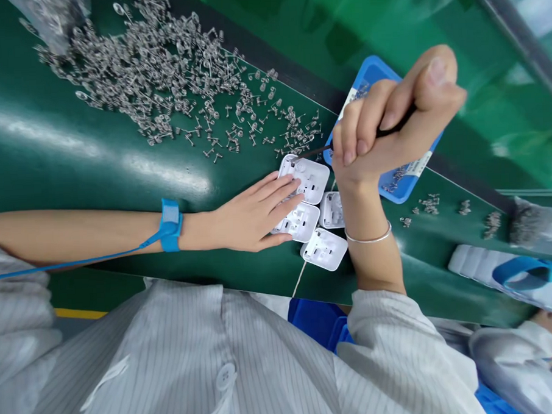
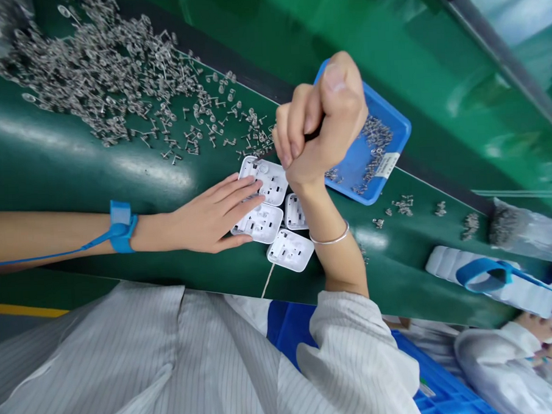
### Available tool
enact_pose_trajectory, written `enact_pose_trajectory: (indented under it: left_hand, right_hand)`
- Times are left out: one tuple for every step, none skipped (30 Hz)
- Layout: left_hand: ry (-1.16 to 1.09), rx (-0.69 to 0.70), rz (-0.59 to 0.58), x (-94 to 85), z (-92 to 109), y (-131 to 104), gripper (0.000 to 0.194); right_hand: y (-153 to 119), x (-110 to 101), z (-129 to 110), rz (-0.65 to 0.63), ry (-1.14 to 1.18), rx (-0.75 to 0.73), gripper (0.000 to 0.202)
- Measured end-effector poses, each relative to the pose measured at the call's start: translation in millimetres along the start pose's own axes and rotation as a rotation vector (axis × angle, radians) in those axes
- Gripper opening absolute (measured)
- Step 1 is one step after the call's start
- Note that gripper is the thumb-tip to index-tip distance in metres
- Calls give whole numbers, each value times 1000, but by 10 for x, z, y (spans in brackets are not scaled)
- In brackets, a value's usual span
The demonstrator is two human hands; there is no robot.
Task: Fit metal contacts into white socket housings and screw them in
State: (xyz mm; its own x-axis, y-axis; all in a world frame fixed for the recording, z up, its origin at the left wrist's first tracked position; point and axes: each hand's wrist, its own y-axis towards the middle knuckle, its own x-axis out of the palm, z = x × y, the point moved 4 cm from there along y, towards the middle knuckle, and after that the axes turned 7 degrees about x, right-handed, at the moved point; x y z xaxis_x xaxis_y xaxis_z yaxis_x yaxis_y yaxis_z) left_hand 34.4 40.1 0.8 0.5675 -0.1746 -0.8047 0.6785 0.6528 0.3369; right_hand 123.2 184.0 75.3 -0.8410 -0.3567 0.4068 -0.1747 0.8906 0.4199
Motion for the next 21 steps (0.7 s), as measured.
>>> enact_pose_trajectory:
  left_hand:
    - [0, 4, 1, 1, 3, 0, 70]
    - [2, 7, 1, 1, 7, 1, 71]
    - [5, 9, 0, 1, 10, 2, 71]
    - [8, 9, -1, 1, 12, 4, 70]
    - [11, 9, -2, 0, 13, 5, 70]
    - [13, 9, 0, -1, 14, 5, 69]
    - [15, 10, 2, -1, 15, 6, 69]
    - [17, 11, 4, -2, 15, 6, 68]
    - [20, 11, 6, -2, 15, 5, 68]
    - [24, 12, 8, -1, 15, 5, 69]
    - [28, 14, 9, -2, 15, 5, 69]
    - [32, 16, 10, -3, 16, 6, 69]
    - [37, 17, 12, -5, 17, 7, 68]
    - [41, 19, 11, -7, 18, 9, 67]
    - [46, 21, 10, -9, 19, 11, 66]
    - [51, 21, 6, -10, 21, 13, 65]
    - [56, 21, 3, -10, 23, 14, 64]
    - [61, 21, 0, -10, 24, 15, 64]
    - [64, 20, -2, -9, 26, 15, 64]
    - [65, 19, -5, -8, 26, 16, 64]
    - [64, 18, -7, -6, 27, 16, 64]
  right_hand:
    - [5, -9, 14, -3, 7, -25, 57]
    - [12, -23, 27, 8, 12, -51, 57]
    - [18, -42, 38, 35, 12, -74, 58]
    - [25, -60, 51, 68, 2, -85, 59]
    - [30, -78, 60, 108, -15, -95, 62]
    - [35, -87, 69, 137, -39, -95, 64]
    - [37, -95, 74, 168, -56, -96, 66]
    - [37, -98, 76, 193, -62, -96, 66]
    - [37, -91, 77, 191, -60, -93, 65]
    - [33, -83, 69, 181, -41, -100, 64]
    - [28, -77, 57, 171, -12, -104, 62]
    - [19, -77, 41, 165, 20, -103, 61]
    - [9, -80, 17, 162, 50, -103, 60]
    - [-2, -86, -10, 160, 71, -91, 59]
    - [-12, -92, -34, 159, 81, -60, 57]
    - [-19, -97, -53, 153, 73, -15, 54]
    - [-24, -99, -67, 140, 51, 31, 52]
    - [-26, -102, -72, 131, 24, 72, 50]
    - [-25, -109, -71, 131, 2, 96, 49]
    - [-21, -111, -67, 125, -12, 89, 48]
    - [-16, -107, -64, 110, -14, 53, 46]
